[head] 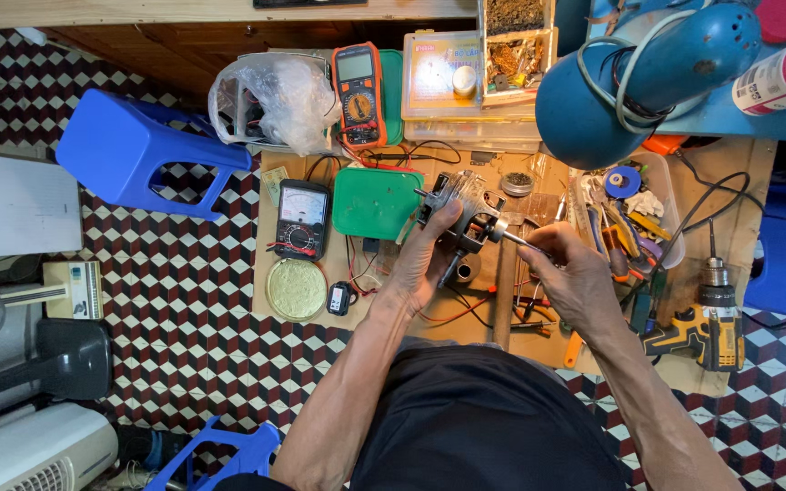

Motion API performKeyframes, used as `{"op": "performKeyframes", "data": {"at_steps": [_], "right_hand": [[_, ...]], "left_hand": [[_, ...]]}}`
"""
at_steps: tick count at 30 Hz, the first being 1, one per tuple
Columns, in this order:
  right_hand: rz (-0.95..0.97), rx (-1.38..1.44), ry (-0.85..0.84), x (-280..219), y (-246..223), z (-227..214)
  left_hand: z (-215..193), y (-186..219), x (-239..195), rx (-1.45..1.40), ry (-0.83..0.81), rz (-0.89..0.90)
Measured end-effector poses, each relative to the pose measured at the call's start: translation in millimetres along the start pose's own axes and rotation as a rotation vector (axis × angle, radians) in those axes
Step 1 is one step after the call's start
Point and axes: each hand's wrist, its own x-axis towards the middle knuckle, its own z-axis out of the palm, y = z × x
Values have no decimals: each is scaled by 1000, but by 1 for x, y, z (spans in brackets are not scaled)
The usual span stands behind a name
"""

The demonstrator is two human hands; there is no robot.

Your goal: The person works on a small electric motor at a cluttered workbench. They use pliers and a screwdriver to adjust internal components, then connect multimeter probes to test the motor. The motor shaft is manually rotated to check operation.

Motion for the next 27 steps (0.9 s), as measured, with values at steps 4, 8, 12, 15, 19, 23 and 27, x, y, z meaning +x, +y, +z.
{"op": "performKeyframes", "data": {"at_steps": [4, 8, 12, 15, 19, 23, 27], "right_hand": [[70, 265, -45, 5, 13, 1], [348, 584, -109, 14, 30, 3], [301, 665, -116, 15, 41, 7], [206, 690, -126, 14, 48, 9], [226, 679, -143, 20, 62, 7], [315, 763, -177, 26, 66, 6], [338, 853, -167, 21, 60, 6]], "left_hand": [[4, 1, -1, -1, 17, -2], [8, 2, -2, -6, 15, 20], [11, 0, -2, 50, 32, 70], [10, 0, -1, 72, 63, 64], [9, -1, -2, 6, 2, 68], [9, -3, -1, 30, 41, 44], [10, -4, 1, 77, 85, 44]]}}
